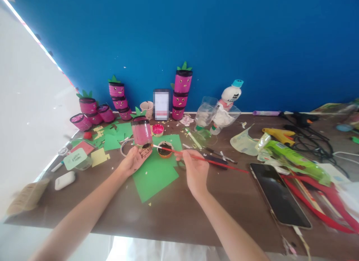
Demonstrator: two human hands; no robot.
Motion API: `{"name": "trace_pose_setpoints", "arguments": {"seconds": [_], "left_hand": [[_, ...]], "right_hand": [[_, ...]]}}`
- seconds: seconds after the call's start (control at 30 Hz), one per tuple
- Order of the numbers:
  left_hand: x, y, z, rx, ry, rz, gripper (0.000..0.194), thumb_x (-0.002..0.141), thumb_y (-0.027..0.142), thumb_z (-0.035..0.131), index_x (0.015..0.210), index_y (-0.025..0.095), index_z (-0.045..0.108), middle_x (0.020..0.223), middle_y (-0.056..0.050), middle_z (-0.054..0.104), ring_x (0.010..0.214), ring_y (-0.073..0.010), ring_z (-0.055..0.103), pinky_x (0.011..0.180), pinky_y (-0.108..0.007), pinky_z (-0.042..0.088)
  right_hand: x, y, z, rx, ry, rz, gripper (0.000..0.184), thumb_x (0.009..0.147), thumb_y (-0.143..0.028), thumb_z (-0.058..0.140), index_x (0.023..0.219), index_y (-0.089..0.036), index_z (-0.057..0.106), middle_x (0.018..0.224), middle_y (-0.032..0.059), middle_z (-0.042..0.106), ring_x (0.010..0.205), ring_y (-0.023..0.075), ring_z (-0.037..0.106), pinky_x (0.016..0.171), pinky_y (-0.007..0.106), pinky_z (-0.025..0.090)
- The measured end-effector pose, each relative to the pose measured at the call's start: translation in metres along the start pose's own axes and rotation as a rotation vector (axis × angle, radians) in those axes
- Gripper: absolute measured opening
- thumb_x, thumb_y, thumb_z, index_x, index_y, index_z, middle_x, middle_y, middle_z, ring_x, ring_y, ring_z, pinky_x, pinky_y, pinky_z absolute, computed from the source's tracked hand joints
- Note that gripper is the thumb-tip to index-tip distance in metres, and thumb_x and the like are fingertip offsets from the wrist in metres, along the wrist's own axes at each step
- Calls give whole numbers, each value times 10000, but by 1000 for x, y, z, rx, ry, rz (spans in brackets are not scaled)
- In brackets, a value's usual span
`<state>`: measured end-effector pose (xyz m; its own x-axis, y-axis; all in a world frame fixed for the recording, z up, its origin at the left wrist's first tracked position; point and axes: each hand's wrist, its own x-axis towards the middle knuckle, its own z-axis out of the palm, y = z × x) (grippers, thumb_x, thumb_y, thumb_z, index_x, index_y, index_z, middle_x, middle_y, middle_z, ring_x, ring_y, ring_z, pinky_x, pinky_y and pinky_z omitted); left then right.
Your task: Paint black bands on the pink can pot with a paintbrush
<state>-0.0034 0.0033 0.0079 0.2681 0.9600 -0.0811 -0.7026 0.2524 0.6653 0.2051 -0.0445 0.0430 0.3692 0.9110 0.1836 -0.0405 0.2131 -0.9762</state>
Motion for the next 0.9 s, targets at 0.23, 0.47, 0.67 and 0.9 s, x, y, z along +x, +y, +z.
{"name": "trace_pose_setpoints", "arguments": {"seconds": [0.23, 0.47, 0.67, 0.9], "left_hand": [[-1, 3, 5, -3, 52, -36, 428, 602, 345, 782, 938, 153, 599, 1038, -105, 677, 1074, -238, 596, 1078, -447, 308], [-1, 2, 5, -4, 57, -43, 423, 652, 330, 750, 996, 151, 582, 1026, -112, 673, 1086, -246, 589, 1070, -461, 321], [-1, 1, 4, -12, 53, -18, 394, 657, 346, 745, 964, 150, 596, 1001, -97, 684, 1000, -214, 630, 1069, -444, 329], [1, -3, -2, 9, 18, 23, 397, 616, 299, 778, 946, 177, 592, 1000, -67, 685, 1045, -206, 609, 1072, -420, 331]], "right_hand": [[-1, -1, 1, -26, 11, -21, 132, 775, -311, 627, 749, -186, 659, 686, 35, 713, 629, 177, 674, 632, 316, 551], [-4, -2, 1, -42, -19, -42, 129, 775, -311, 626, 755, -189, 665, 655, 27, 702, 625, 181, 672, 614, 312, 546], [-1, -1, -1, -6, 9, -40, 122, 768, -299, 634, 726, -188, 659, 681, 30, 708, 620, 170, 666, 622, 308, 539], [-6, -6, 3, -54, -41, -53, 132, 792, -303, 613, 766, -186, 670, 661, 31, 703, 633, 174, 671, 600, 298, 543]]}}
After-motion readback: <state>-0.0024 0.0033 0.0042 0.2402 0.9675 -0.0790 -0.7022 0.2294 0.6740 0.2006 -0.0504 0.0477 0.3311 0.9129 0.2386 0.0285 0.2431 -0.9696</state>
